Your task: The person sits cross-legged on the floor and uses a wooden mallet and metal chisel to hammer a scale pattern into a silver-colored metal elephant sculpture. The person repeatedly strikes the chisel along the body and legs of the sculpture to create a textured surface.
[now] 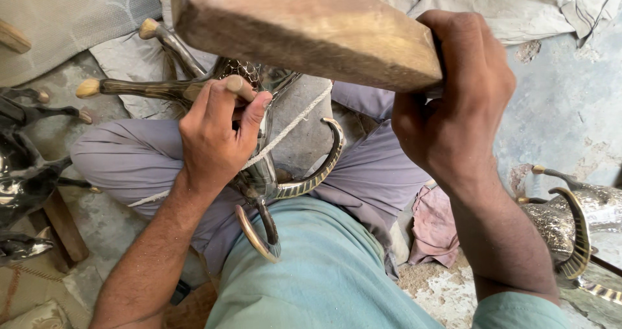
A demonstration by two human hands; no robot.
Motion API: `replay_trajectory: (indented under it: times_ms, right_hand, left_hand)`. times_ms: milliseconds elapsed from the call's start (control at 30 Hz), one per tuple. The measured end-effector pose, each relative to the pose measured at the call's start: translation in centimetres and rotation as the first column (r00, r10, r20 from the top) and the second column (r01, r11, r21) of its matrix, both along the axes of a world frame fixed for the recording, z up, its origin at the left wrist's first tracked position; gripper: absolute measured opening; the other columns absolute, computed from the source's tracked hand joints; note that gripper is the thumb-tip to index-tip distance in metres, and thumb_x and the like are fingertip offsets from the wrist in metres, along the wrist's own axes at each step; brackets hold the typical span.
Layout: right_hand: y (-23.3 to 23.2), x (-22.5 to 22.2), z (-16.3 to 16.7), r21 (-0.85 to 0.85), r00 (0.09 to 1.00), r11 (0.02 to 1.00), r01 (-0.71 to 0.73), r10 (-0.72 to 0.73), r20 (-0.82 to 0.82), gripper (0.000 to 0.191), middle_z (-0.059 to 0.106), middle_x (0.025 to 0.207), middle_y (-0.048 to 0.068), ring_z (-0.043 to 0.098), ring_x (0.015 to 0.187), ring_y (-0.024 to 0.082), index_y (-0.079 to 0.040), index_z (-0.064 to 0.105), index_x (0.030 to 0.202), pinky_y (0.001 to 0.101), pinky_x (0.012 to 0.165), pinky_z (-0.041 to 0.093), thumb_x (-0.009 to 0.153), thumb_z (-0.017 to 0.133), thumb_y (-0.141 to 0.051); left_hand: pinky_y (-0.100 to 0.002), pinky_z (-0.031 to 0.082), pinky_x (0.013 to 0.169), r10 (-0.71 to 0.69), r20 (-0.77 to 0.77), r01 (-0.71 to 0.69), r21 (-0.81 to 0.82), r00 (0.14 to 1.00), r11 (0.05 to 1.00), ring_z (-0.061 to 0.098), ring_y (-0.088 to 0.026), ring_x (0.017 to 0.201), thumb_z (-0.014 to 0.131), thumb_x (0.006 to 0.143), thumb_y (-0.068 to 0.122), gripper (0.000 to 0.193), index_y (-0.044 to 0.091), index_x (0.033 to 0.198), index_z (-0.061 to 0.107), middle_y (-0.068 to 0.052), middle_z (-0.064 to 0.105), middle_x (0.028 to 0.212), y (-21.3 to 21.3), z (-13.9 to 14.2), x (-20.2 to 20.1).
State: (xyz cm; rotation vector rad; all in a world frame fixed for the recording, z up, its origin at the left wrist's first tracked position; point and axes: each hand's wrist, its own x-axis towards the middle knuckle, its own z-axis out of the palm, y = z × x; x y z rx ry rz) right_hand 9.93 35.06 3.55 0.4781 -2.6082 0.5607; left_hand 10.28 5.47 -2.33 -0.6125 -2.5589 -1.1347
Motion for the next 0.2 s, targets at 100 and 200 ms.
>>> replay_trajectory:
  times_ms: [100,200]
  right_hand:
    - [0.1,-0.4,-0.1,0.216,0.998,0.976,0.041,-0.03,-0.053,0.018,0.057,0.087,0.006,0.049,0.077,0.019,-0.006,0.062,0.112,0.035,0.076,0.038,0.098,0.066,0.005]
    - [0.1,-0.2,0.3,0.232,0.995,0.971,0.056,-0.036,-0.088,0.022,0.059,0.087,0.007,0.05,0.074,0.022,-0.008,0.066,0.112,0.0415,0.076,0.039,0.094,0.069,0.005]
  left_hand:
    - [-0.035,0.057,0.068,-0.018,-0.051,0.016,-0.051,0.999,0.999,0.068,-0.023,0.082,0.076,0.109,0.017,0.021,0.003,0.109,0.06,-0.01,0.066,0.097,0.0,-0.9,0.1]
    - [-0.038,0.057,0.063,-0.027,-0.06,0.017,-0.166,0.998,0.986,0.069,-0.025,0.077,0.077,0.104,0.021,0.023,0.003,0.109,0.065,-0.013,0.066,0.093,1.5,-3.5,-0.9]
